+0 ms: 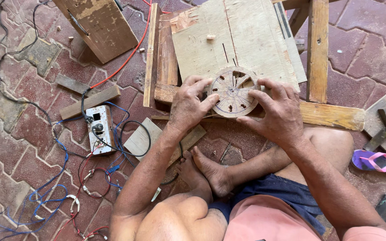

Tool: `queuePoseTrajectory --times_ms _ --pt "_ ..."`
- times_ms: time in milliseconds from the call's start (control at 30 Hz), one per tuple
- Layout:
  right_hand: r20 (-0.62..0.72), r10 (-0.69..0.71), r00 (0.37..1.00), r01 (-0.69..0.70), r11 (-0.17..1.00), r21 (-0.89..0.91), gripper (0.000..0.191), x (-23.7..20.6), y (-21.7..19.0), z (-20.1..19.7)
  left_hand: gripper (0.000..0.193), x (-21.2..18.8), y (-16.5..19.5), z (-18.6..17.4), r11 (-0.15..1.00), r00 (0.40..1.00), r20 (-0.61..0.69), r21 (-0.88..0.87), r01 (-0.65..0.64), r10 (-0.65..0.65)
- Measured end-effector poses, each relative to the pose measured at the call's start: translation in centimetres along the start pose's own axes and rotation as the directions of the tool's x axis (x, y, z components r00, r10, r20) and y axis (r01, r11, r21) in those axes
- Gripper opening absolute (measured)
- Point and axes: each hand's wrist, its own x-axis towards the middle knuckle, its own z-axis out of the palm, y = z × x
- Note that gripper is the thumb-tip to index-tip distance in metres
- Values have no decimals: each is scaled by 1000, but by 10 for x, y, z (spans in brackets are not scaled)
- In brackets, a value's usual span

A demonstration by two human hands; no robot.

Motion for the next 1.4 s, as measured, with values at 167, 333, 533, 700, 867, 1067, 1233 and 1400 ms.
queuePoseTrajectory --times_ms 167,333,533,700,867,1067,1233,1400 --pt "-6 -10 1000 11 1000 29 69 -2 1 -1 84 0 -14 0 966 963 94 34 -256 252" --pt "10 5 1000 -5 999 39 71 -2 1 -2 106 2 -24 -1 943 928 180 0 -331 326" --pt "23 -18 1000 16 997 72 75 -1 2 0 111 -1 -24 6 945 940 113 6 -326 323" --pt "-10 -39 999 40 995 95 74 -1 2 2 108 0 -27 5 946 941 98 -25 -322 323" --pt "-23 -54 998 57 991 119 72 0 4 1 107 1 -26 6 940 937 84 -30 -339 340" --pt "-16 -47 999 48 991 124 73 1 4 0 105 1 -23 3 946 941 98 -42 -320 323" --pt "-11 -38 999 39 992 118 71 2 3 0 102 7 -21 -1 954 941 155 -67 -293 300" --pt "-2 -32 999 32 993 114 71 2 3 0 103 10 -18 -1 948 933 168 -58 -312 317"
